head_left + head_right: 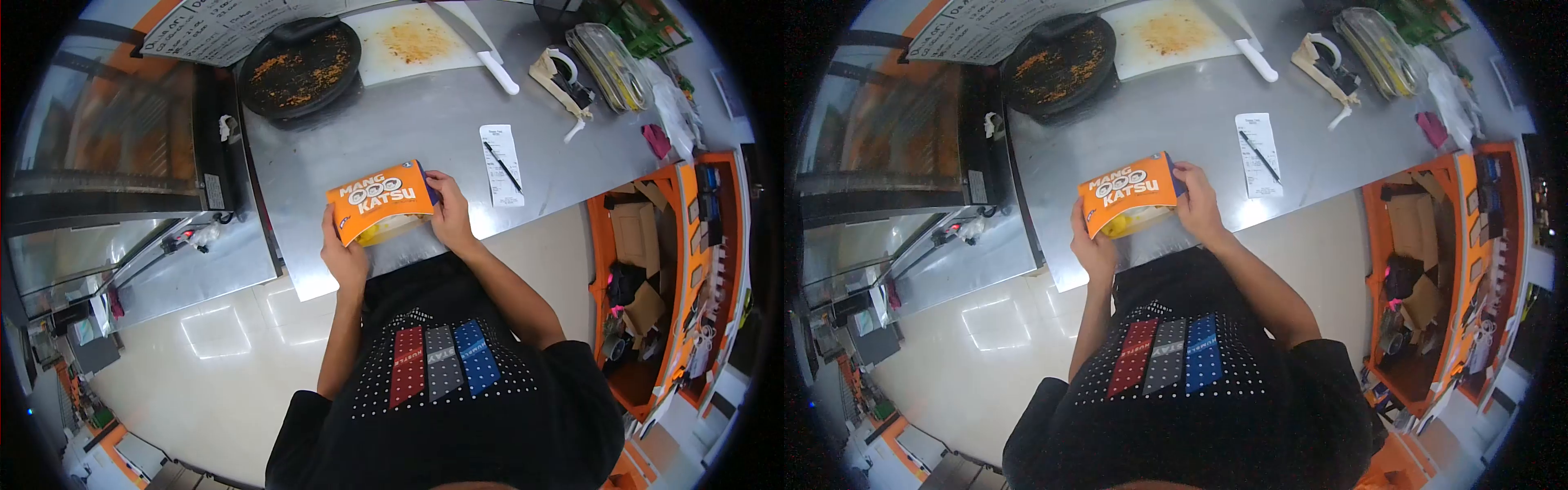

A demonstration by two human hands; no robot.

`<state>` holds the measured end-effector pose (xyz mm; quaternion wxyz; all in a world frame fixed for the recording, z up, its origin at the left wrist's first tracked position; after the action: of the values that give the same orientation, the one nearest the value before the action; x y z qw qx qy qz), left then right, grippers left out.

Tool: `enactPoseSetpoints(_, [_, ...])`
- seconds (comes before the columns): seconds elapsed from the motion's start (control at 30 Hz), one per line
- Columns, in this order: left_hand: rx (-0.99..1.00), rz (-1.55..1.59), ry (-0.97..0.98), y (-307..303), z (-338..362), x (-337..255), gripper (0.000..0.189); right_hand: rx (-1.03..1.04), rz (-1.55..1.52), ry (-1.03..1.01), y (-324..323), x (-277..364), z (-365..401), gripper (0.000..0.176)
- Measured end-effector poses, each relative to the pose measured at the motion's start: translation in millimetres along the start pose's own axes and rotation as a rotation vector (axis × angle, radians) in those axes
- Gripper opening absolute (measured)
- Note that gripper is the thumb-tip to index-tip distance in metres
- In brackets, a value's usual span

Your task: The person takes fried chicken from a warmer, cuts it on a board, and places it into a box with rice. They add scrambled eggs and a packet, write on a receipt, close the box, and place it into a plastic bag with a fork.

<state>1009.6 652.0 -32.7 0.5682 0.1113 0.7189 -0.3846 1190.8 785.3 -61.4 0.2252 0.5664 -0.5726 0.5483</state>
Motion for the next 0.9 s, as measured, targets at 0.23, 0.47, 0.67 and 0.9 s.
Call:
enactPoseSetpoints(0.23, [0.156, -0.048, 0.096, -2, -3, 9, 0.063, 0.146, 0.254, -0.063, -5, 24, 5, 0.064])
enactPoseSetpoints(0.47, [0.647, 0.046, 0.126, -31, -14, 1, 0.073, 0.549, 0.081, 0.113, -34, 18, -9, 0.051])
enactPoseSetpoints(0.67, [0.536, 0.175, 0.007, -12, -6, 24, 0.054, 0.427, 0.43, 0.1, 4, 3, 17, 0.054])
enactPoseSetpoints(0.9, [0.514, -0.245, 0.354, -11, -11, 23, 0.051, 0.47, 0.515, -0.128, -7, 16, 5, 0.062])
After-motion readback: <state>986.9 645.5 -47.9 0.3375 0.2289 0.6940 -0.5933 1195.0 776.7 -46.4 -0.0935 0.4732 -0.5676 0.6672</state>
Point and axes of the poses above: each hand's wrist, its own z-axis away from the middle knuckle, its own y-axis out of the palm, x = y × z, the point moved 4 cm from there along -z, towards the middle knuckle, and after that the axes turned 4 degrees about z, right-handed, at the moved point
